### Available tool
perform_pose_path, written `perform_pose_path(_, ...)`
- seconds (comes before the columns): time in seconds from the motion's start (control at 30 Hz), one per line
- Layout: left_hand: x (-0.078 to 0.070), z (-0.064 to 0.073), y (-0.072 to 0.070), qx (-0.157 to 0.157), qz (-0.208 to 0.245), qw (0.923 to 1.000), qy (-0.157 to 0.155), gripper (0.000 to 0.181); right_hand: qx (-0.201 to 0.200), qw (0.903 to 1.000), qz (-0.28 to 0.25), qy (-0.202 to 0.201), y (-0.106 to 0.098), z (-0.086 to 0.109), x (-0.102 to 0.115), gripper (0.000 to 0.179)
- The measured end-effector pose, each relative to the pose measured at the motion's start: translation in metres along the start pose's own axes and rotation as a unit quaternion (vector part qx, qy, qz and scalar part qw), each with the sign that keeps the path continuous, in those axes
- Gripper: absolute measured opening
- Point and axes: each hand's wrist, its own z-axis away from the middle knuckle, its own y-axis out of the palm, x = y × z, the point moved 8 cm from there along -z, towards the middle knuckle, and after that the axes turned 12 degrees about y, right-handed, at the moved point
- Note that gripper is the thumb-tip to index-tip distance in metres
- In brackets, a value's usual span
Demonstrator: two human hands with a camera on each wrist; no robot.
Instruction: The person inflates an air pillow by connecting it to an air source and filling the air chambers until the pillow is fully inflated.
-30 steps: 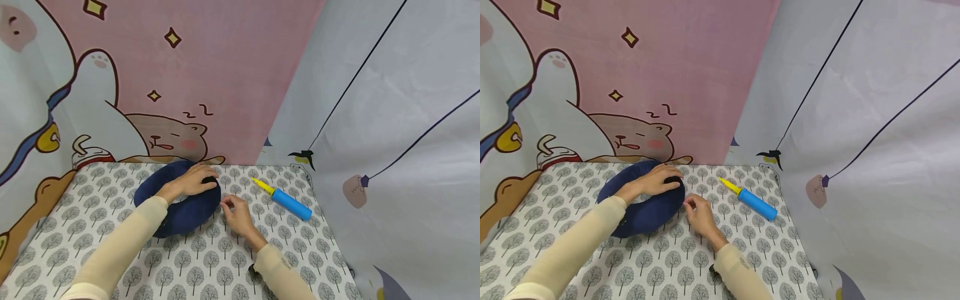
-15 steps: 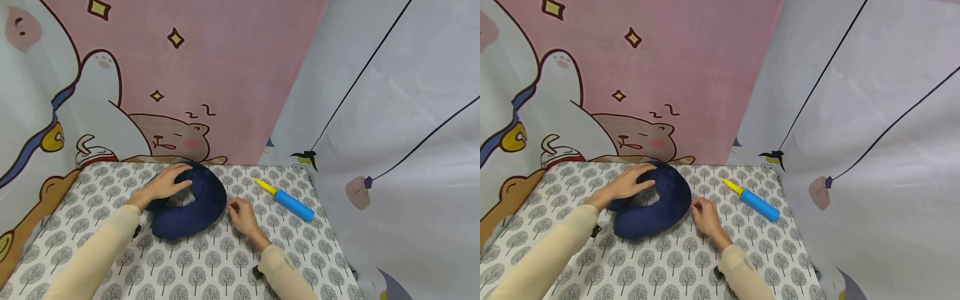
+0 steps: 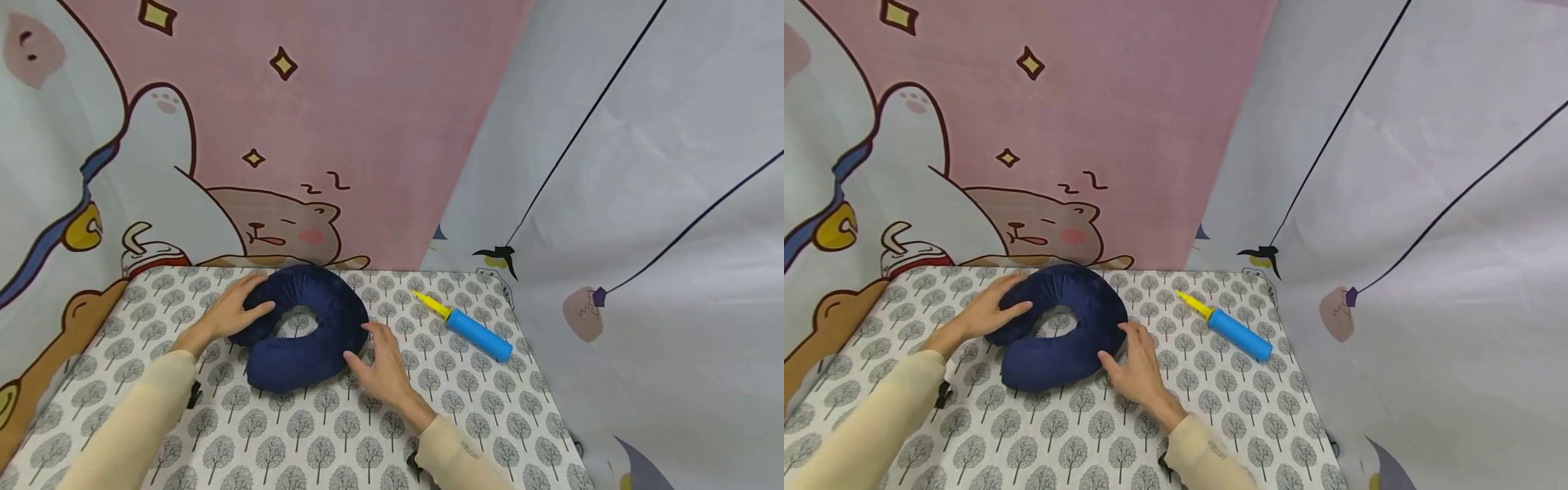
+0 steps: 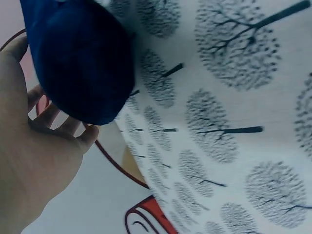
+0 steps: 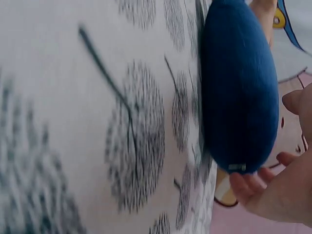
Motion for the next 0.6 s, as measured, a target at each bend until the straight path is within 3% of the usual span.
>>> perform_pose_path(0.1, 0.006, 0.003, 0.005, 0.007, 0.007, 0.9998, -0.02, 0.084, 0.01, 0.9996, 0.004, 0.025, 0.01, 0.003, 0.0, 0.074)
perform_pose_path(0.3, 0.011, 0.006, 0.007, 0.003, 0.015, 0.9995, -0.029, 0.085, 0.006, 0.9988, -0.003, 0.049, 0.023, 0.003, -0.001, 0.079)
perform_pose_path(0.6, 0.004, 0.011, 0.003, -0.021, 0.035, 0.9985, -0.035, 0.081, 0.013, 0.9932, -0.072, 0.091, 0.016, -0.002, -0.005, 0.078)
